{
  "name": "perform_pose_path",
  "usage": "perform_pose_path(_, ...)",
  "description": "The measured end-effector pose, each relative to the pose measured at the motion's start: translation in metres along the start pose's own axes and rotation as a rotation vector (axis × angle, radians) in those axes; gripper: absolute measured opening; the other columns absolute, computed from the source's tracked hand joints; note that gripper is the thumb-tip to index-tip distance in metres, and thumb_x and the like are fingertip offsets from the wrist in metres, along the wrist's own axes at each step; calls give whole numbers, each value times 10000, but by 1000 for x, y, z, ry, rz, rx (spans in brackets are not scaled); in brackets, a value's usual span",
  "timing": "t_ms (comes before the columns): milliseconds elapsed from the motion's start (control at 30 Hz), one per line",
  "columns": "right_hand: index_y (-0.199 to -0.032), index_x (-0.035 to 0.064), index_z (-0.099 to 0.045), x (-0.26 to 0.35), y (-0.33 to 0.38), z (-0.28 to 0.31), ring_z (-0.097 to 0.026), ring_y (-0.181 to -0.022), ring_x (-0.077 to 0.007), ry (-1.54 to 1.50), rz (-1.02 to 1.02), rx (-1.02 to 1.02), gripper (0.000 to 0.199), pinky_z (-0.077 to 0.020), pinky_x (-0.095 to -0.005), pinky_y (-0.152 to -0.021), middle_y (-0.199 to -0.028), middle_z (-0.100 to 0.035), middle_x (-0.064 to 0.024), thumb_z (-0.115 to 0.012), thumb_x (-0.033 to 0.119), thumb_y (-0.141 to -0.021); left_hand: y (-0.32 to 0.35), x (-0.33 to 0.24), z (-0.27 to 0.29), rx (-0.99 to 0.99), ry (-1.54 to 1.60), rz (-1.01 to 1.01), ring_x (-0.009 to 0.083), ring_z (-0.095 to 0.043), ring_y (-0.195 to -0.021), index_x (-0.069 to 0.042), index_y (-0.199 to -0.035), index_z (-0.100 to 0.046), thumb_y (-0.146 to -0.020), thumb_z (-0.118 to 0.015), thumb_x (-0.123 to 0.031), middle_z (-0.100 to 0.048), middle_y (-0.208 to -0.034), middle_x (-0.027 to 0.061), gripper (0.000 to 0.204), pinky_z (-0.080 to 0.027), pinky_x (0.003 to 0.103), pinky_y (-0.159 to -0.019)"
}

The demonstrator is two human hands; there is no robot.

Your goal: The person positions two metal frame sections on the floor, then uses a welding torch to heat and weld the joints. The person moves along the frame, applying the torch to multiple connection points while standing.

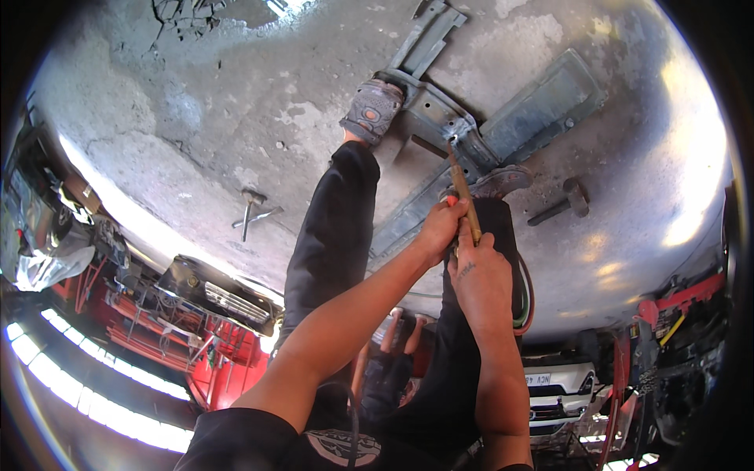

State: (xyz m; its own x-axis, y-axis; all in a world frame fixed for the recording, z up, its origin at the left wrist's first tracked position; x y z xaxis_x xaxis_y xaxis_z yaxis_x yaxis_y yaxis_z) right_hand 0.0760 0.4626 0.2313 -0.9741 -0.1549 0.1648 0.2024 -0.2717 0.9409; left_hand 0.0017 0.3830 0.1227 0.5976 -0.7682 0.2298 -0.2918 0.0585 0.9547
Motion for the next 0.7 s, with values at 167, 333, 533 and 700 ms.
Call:
perform_pose_path(167, -1447, 64, -526, -1, 1, 0, -707, -758, -359, -17, -19, -9, 616, -586, -443, -693, -981, -608, -183, -728, 207, -884, 2, -5, -3, 37, 3, 4, 174, -596, -939, 1, -1132, -580, -1065, -529, -320, -610, -1038, 80, 332, -486, 362, -868)
perform_pose_path(333, -1454, 64, -519, 0, 1, -2, -704, -759, -358, -26, -14, -18, 618, -583, -445, -693, -986, -602, -185, -724, 205, -888, 2, -6, -2, 32, 0, -9, 177, -594, -936, -3, -1130, -583, -1063, -531, -318, -609, -1033, 79, 326, -484, 362, -867)
perform_pose_path(533, -1432, 8, -513, -1, 3, -1, -707, -711, -346, -13, 33, -50, 517, -590, -425, -648, -962, -601, -196, -604, 115, -934, 0, -4, -1, 31, -22, 3, 179, -594, -952, -7, -1134, -585, -1062, -533, -321, -608, -1033, 78, 327, -480, 363, -883)
perform_pose_path(700, -1460, 65, -505, -5, 4, -3, -698, -755, -373, -41, -18, -10, 596, -578, -458, -688, -987, -590, -196, -696, 175, -907, -1, -3, -2, 40, -18, 1, 177, -594, -957, -6, -1139, -588, -1061, -538, -321, -609, -1037, 74, 328, -479, 360, -883)
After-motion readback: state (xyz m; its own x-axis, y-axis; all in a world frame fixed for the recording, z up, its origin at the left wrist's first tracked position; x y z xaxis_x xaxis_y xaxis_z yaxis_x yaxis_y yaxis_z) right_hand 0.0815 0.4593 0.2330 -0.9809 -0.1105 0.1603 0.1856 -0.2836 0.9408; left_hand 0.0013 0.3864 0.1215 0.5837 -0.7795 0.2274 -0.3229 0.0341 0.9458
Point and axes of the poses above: each hand's wrist, its own y-axis away from the middle knuckle, its own z-axis out of the back of the hand, x = y × z, the point moved 1 cm from there along -y, towards the middle knuckle
